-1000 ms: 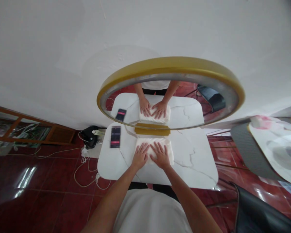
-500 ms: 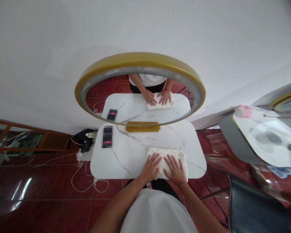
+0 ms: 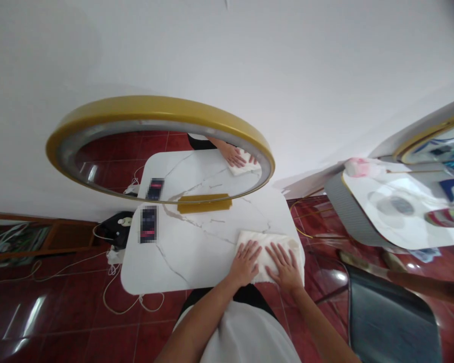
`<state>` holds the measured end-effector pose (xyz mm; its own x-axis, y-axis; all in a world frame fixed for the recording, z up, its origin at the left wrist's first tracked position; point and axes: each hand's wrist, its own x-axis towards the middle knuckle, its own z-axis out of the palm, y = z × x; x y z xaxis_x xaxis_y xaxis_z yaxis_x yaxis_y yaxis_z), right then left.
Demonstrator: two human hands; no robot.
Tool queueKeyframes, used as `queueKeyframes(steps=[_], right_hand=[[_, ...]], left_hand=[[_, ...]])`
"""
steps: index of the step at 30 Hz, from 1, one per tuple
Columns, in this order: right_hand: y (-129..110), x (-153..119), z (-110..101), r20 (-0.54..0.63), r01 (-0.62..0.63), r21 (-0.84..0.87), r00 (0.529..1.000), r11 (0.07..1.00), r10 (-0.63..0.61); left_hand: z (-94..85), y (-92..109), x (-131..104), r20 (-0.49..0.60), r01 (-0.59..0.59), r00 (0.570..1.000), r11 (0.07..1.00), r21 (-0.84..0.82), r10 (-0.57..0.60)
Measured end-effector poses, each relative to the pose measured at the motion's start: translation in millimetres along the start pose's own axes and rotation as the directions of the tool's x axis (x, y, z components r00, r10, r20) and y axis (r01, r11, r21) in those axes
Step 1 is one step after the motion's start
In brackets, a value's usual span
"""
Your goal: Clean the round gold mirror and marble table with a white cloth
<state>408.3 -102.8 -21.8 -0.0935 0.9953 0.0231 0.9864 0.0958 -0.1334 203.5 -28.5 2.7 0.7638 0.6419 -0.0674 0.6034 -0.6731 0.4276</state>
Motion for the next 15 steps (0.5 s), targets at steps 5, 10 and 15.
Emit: queueKeyframes(steps=[5,10,15], right_hand=[[18.7,27.3,-4.4,0.025,0.046,0.036,0.999,0.998,-0.047],[31.6,67.0,-7.1,0.016,0.069,0.087,0.997,0.994,-0.071],[44.2,110.1,-7.8,0.009,0.058,0.129,0.998,0.99,-0.06]], left_hand=[[3.2,-0.9,18.1,-0.003,0.067,0.998,0.998,0.021,-0.067],[-3.8,-16.8,45.6,-0.022,0.125,0.992,0.991,0.042,-0.124],[-12.6,-37.8,80.1,-0.045,0.157,0.987,0.986,0.059,-0.154]])
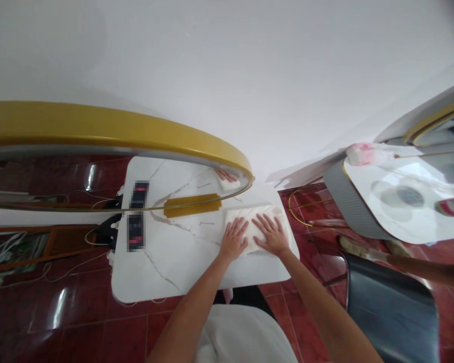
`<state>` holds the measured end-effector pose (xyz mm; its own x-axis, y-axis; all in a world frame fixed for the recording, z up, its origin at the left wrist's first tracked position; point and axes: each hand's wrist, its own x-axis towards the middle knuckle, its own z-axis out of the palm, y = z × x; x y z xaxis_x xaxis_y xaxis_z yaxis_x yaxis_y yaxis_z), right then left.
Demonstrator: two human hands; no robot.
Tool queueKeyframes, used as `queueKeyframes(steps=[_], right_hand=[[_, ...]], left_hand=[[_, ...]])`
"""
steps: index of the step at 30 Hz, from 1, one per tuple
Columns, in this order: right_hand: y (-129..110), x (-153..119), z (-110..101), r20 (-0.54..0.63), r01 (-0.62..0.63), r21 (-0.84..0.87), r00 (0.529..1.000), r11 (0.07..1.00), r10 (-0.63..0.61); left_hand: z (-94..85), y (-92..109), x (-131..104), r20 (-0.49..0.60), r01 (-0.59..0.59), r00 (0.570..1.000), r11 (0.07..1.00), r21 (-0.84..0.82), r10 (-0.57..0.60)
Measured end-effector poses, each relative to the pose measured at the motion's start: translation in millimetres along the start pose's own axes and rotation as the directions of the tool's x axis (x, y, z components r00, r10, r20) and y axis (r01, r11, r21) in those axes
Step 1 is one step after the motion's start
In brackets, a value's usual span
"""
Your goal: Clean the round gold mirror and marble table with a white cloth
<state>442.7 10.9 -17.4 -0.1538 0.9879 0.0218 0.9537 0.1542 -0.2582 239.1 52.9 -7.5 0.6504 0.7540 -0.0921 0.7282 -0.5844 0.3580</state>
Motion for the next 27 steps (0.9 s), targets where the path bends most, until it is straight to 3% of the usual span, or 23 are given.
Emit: queueKeyframes(steps=[8,14,19,27], right_hand=[[24.4,59.9,-3.4,-0.035,0.038,0.015,0.999,0.999,-0.038],[31.3,86.2,-6.0,-0.067,0.037,0.002,0.997,0.999,-0.036],[32.1,90.7,-4.8,-0.094,0.025,0.008,0.995,1.0,-0.024],[19.9,78.1,-5.0,-0.152,-0.021,-0.006,0.988,1.0,0.02]], left_hand=[[-4.1,-20.4,50.5,-0.07,0.053,0.996,0.998,0.04,-0.05],[-12.9,-31.0,76.5,-0.066,0.065,0.996,0.995,0.075,-0.06],[-18.5,-30.0,82.2,-0.061,0.074,0.996,0.993,0.095,-0.068],[-10.2,-19.8,70.2,-0.073,0.147,0.987,0.986,0.082,-0.141]])
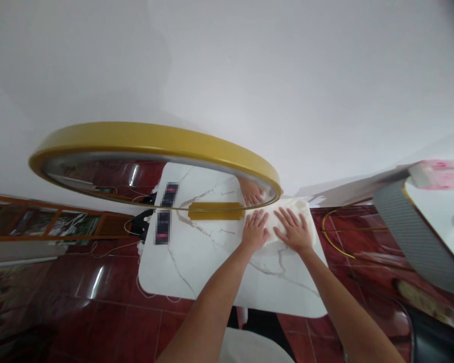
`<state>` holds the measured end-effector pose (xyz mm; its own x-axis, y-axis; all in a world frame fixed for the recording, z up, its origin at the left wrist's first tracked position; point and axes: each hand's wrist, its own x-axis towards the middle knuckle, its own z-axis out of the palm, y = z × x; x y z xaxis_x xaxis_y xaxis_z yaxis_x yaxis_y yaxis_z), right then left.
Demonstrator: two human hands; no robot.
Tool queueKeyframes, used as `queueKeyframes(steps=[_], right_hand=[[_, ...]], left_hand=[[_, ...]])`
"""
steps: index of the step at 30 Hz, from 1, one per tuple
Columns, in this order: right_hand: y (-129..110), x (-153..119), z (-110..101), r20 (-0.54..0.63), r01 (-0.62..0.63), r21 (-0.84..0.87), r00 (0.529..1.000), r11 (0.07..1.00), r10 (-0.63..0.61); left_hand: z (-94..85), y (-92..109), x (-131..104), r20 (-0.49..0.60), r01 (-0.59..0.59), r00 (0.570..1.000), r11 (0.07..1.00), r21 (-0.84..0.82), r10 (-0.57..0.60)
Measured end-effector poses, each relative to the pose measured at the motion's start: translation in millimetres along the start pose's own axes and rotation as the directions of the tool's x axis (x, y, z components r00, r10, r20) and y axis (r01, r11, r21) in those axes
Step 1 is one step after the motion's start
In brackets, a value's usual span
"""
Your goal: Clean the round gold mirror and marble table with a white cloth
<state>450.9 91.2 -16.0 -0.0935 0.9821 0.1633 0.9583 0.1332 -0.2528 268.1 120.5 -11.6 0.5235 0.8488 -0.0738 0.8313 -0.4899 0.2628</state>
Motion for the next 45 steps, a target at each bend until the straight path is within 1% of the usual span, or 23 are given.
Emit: queueKeyframes(steps=[7,15,21,26,29,31,35,38,41,45], right_hand=[[-17.8,-29.7,-2.7,0.002,-0.009,0.005,1.0,1.0,0.009],[-46.3,-73.9,1.6,0.015,-0.086,-0.047,0.996,0.995,0.087],[-71.4,-107.5,10.8,0.001,-0.107,-0.091,0.994,0.99,0.108],[-97.0,-131.8,18.2,0.009,-0.111,-0.115,0.994,0.987,0.113],[-119.2,-143.2,22.3,0.034,-0.093,-0.112,0.995,0.989,0.097],[-137.7,-149.1,25.4,0.044,-0.083,-0.112,0.995,0.99,0.088],[-180.3,-156.7,33.8,0.059,-0.049,-0.107,0.997,0.993,0.055],[-210.4,-158.8,41.4,0.069,-0.001,-0.096,0.998,0.995,0.008],[-233.3,-156.6,47.1,0.115,0.096,-0.074,0.99,0.993,-0.087],[-248.7,-146.2,48.4,0.187,0.278,-0.015,0.944,0.96,-0.271]], left_hand=[[-2.0,0.7,-34.4,-0.003,-0.047,0.999,0.999,0.004,0.047],[-4.4,0.2,-74.2,0.004,-0.104,0.994,0.993,-0.062,0.105],[-9.8,-6.7,-106.0,0.002,-0.149,0.989,0.982,-0.12,0.15],[-10.4,-16.6,-140.0,0.001,-0.141,0.99,0.972,-0.187,0.143],[-8.5,-27.9,-165.1,0.008,-0.129,0.991,0.969,-0.209,0.133],[-7.7,-39.0,-182.6,0.011,-0.125,0.991,0.97,-0.21,0.13],[-10.0,-68.7,-215.4,0.01,-0.125,0.992,0.976,-0.178,0.129],[-14.8,-93.2,-239.0,0.016,-0.116,0.993,0.984,-0.131,0.119],[-20.3,-115.4,-264.6,0.026,-0.087,0.996,0.993,-0.085,0.089],[-25.9,-137.8,-297.7,0.015,-0.028,0.999,1.0,-0.012,0.028]])
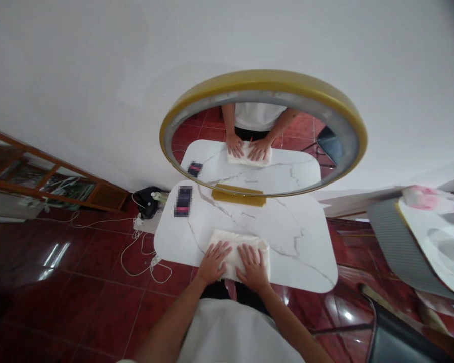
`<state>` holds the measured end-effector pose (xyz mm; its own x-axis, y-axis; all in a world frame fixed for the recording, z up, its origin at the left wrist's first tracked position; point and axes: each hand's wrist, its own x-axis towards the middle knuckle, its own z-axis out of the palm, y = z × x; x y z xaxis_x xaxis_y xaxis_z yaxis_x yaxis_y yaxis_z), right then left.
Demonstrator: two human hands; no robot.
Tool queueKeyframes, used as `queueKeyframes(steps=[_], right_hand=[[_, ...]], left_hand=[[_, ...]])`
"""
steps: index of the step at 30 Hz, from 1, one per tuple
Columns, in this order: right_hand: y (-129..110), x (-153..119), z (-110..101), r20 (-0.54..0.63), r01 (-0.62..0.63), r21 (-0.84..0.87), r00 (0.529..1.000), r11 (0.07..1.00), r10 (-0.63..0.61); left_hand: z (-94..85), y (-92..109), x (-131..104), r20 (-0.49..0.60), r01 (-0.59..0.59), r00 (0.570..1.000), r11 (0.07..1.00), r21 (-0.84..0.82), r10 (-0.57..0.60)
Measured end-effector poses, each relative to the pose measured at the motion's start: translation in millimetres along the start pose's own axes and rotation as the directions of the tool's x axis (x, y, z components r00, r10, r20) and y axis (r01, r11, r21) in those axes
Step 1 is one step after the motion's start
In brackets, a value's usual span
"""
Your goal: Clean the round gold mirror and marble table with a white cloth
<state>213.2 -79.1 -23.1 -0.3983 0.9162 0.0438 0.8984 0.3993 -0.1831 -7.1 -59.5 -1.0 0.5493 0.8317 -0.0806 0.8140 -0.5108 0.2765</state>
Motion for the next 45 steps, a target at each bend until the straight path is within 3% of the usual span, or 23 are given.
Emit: queueKeyframes(steps=[3,7,16,35,45], right_hand=[[-0.6,9.3,-4.7,0.015,0.059,0.015,0.998,0.998,-0.059],[-2.4,16.1,-11.6,0.019,0.057,0.031,0.998,0.998,-0.058],[-7.4,26.8,-13.1,0.038,-0.043,0.022,0.998,0.999,0.042],[27.6,81.1,-12.7,0.051,-0.05,0.058,0.998,0.997,0.047],[50.1,121.6,-14.7,0.03,-0.04,0.033,0.999,0.999,0.039]], left_hand=[[-1.3,-9.7,-14.4,-0.018,0.032,0.999,0.999,0.042,-0.031],[0.9,-13.2,-12.0,-0.045,0.042,0.998,0.997,0.059,-0.04],[2.0,-8.0,23.4,-0.104,0.136,0.986,0.99,0.039,-0.132],[-11.5,-33.3,82.5,-0.045,0.141,0.989,0.99,-0.023,-0.141],[-15.8,-51.9,122.0,-0.073,0.154,0.985,0.987,-0.035,-0.156]])
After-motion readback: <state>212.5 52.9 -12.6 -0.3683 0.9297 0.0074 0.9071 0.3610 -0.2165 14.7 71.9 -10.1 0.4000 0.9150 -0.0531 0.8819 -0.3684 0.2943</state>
